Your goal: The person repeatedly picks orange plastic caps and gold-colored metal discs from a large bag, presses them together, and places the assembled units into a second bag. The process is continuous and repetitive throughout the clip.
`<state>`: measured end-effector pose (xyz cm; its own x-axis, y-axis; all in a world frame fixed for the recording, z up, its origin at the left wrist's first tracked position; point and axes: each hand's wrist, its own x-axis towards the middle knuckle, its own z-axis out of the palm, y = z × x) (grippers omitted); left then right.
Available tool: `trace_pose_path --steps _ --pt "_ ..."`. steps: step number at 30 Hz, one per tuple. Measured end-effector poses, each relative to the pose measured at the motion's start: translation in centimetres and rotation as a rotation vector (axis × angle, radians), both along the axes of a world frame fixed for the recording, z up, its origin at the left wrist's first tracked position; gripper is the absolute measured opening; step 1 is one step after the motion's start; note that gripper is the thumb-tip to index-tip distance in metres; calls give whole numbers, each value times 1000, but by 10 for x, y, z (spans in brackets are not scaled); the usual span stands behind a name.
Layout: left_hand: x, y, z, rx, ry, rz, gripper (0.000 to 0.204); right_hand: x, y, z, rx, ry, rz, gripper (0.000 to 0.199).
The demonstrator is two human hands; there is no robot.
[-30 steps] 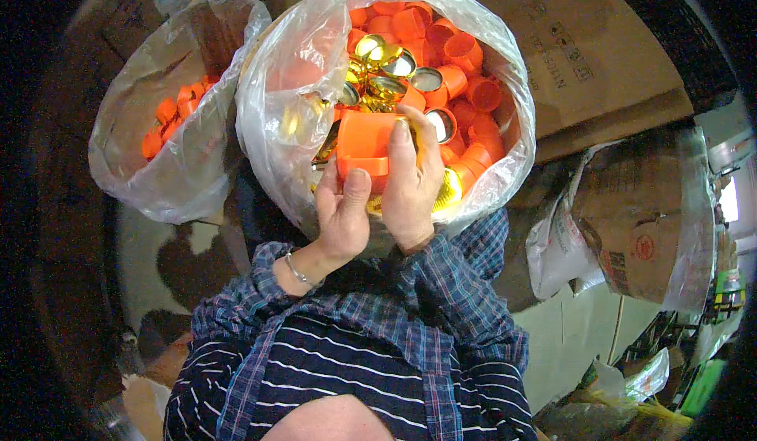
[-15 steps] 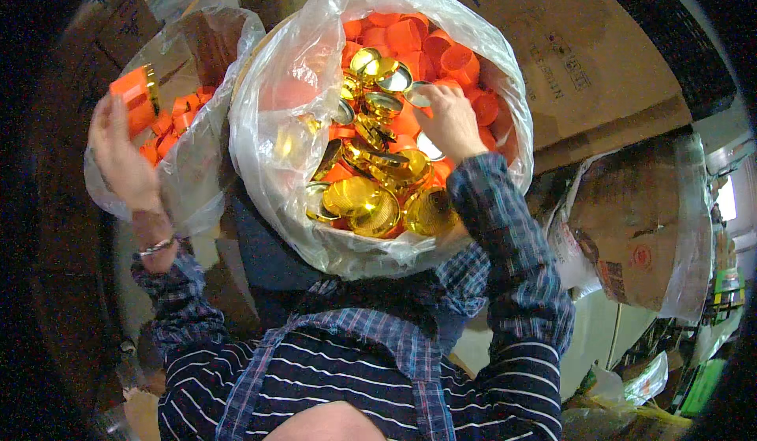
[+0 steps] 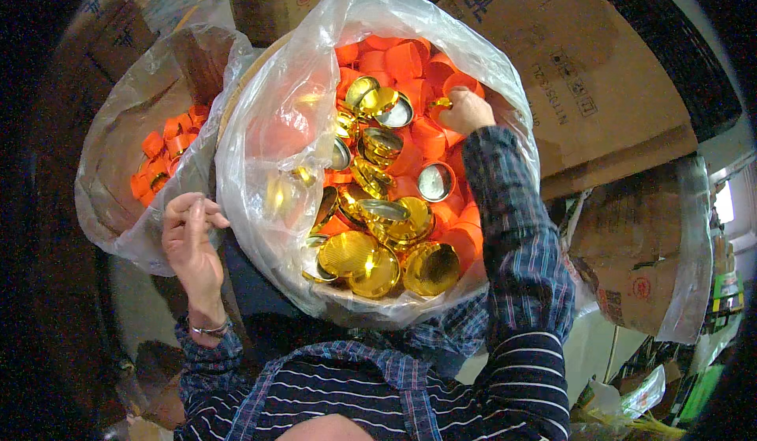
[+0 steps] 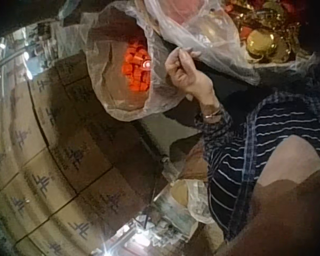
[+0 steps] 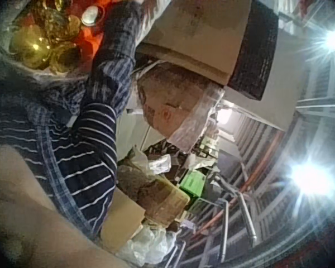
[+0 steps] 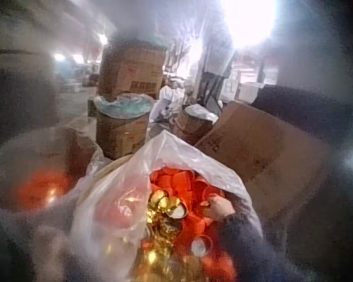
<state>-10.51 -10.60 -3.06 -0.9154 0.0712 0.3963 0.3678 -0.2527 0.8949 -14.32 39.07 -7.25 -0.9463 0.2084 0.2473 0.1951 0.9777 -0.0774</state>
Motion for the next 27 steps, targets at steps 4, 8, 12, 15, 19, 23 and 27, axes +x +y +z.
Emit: trace_pose_path --steps 4,8,12,15,19,23,27 --pt "23 32 1 -67 -122 -142 14 -18 20 -4 -33 -180 -145 38" --pt "42 50 7 -210 -67 -346 11 -10 27 -2 -85 -143 -158 34" --pt "47 57 6 -217 -90 -410 10 32 22 20 -149 4 -222 33" --pt "56 63 3 -177 -95 -427 11 64 14 29 -169 4 -174 26" --pt "73 66 1 -241 -51 -489 13 63 11 15 172 -151 -127 21" --pt "81 58 2 -275 -111 -550 12 27 20 -15 255 -205 -125 23" --pt "78 52 -3 -279 -203 -541 12 -4 34 -34 207 -263 -200 26"
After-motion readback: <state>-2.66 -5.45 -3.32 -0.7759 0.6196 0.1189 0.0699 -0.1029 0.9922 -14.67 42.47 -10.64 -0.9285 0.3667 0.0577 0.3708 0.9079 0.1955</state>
